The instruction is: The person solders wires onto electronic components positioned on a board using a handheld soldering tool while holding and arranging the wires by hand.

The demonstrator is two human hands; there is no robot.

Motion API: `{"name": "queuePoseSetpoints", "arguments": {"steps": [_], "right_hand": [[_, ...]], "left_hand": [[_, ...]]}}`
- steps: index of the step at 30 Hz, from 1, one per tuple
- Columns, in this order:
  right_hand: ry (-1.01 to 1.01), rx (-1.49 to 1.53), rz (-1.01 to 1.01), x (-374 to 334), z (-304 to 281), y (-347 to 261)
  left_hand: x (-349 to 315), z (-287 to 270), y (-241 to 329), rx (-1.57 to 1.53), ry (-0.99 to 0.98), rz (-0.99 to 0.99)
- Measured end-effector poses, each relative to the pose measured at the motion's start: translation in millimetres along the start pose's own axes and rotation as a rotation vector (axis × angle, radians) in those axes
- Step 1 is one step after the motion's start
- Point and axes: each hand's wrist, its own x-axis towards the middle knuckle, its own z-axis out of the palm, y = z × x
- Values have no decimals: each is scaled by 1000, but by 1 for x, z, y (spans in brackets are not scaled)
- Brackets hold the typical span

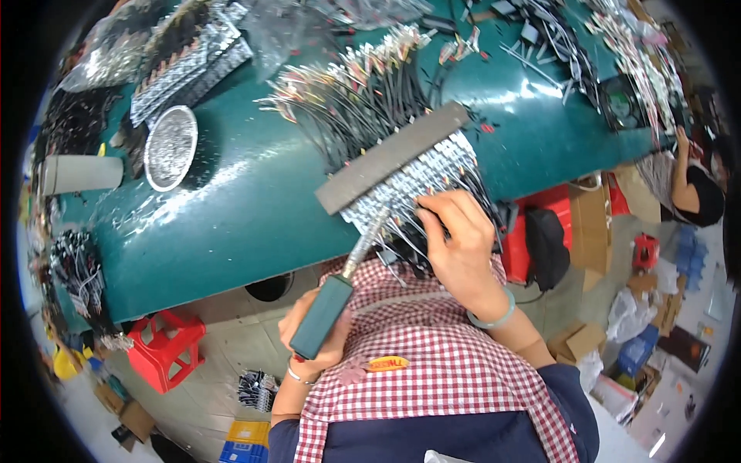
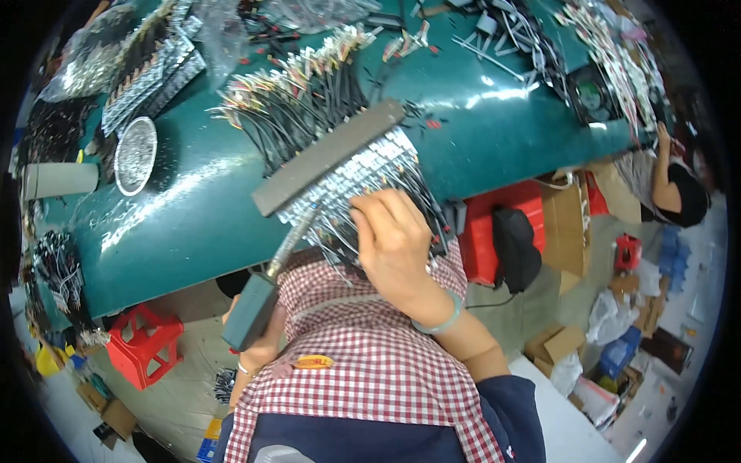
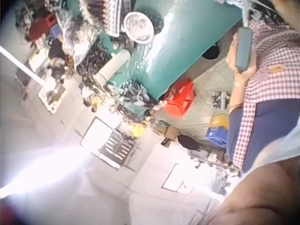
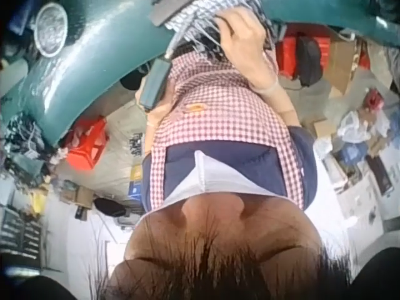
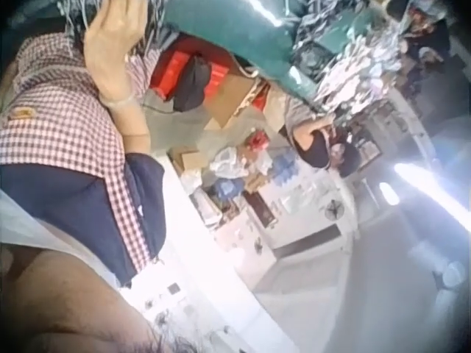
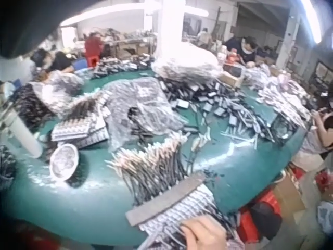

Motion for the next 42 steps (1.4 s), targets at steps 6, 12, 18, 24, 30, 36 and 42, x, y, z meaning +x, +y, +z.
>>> {"name": "queuePoseSetpoints", "arguments": {"steps": [6,12,18,24,30,36,42], "right_hand": [[27,-10,-10,-7,2,7],[37,-52,-10,-11,3,4],[46,-92,-46,-11,5,5],[50,-97,-54,-11,3,5],[51,-112,-61,-13,3,6],[59,-119,-63,-11,4,7],[63,-89,-79,-3,11,3]], "left_hand": [[-1,6,-1,22,-40,-8],[-3,7,1,49,-47,3],[1,8,2,57,-54,16],[5,9,5,66,-82,55],[4,11,5,57,-87,43],[5,9,3,82,-57,105],[-16,-10,-15,215,145,40]]}}
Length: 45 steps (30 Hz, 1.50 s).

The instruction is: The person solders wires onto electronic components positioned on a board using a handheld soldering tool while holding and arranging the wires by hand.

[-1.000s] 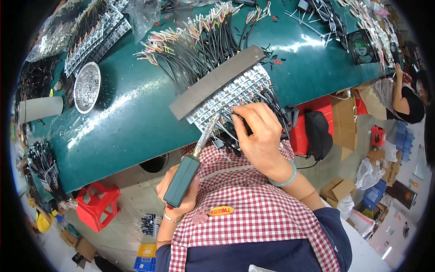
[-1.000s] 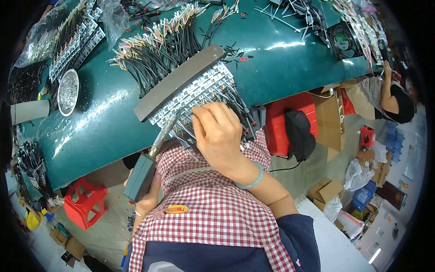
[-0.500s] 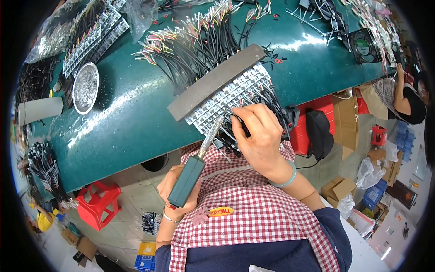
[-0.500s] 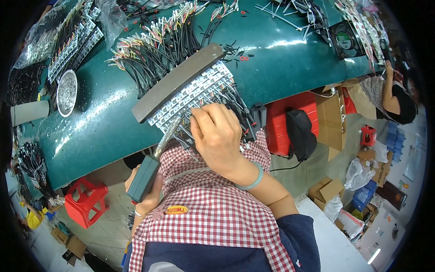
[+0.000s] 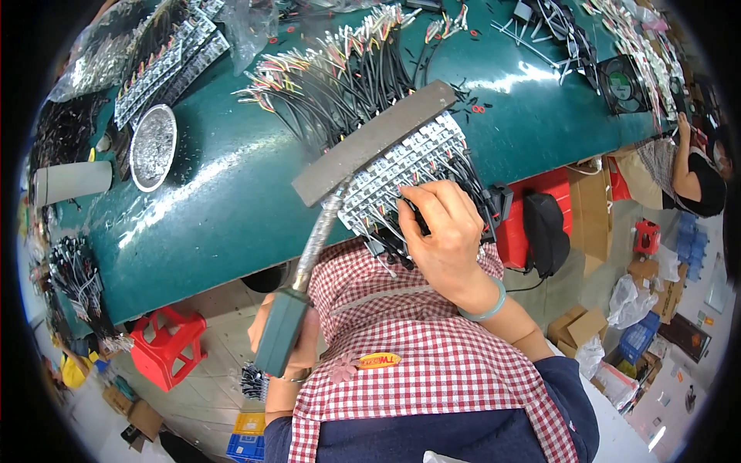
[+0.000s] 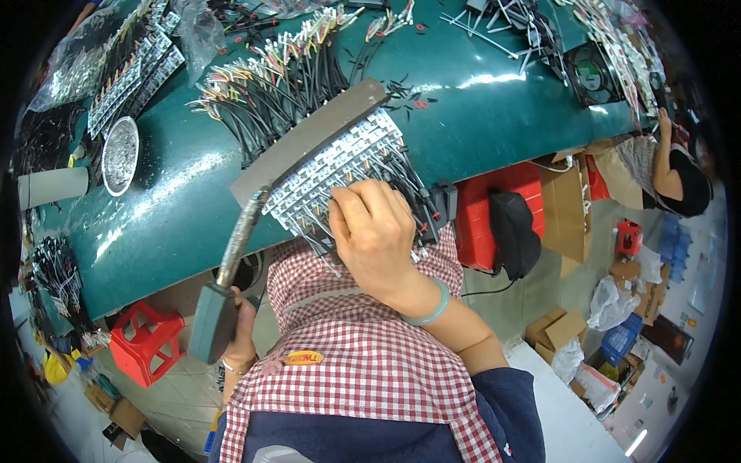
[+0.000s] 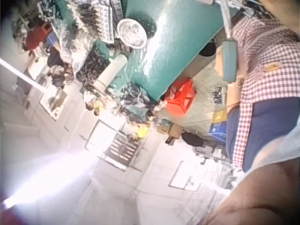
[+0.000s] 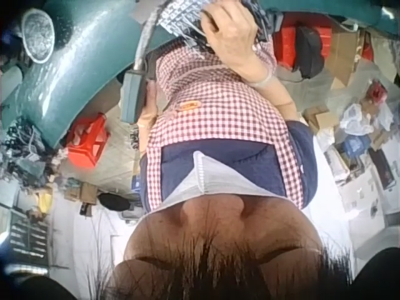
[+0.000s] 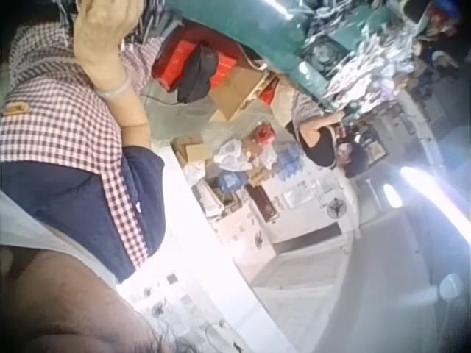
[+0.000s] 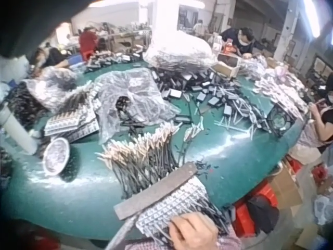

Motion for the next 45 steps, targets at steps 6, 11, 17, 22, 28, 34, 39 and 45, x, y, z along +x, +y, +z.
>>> {"name": "queuePoseSetpoints", "arguments": {"steps": [6,11,17,22,28,34,39,45], "right_hand": [[-30,-43,13,-3,-9,-3],[-65,-29,7,-11,-16,-4],[-83,-45,13,-4,-13,-3],[-21,-41,-6,-1,-5,0],[4,-18,-17,-6,-3,7],[19,-17,-25,-11,-3,8],[15,-17,-33,-10,-3,9],[22,-22,-46,-9,-1,9]], "left_hand": [[19,-32,8,109,405,-35],[47,-35,-14,41,796,-160],[54,-17,-13,-426,656,-248],[4,-12,-18,240,-5,-216],[23,5,6,-141,-131,45],[23,8,13,-77,-221,93],[25,8,15,-61,-239,74],[33,11,17,-62,-251,95]]}}
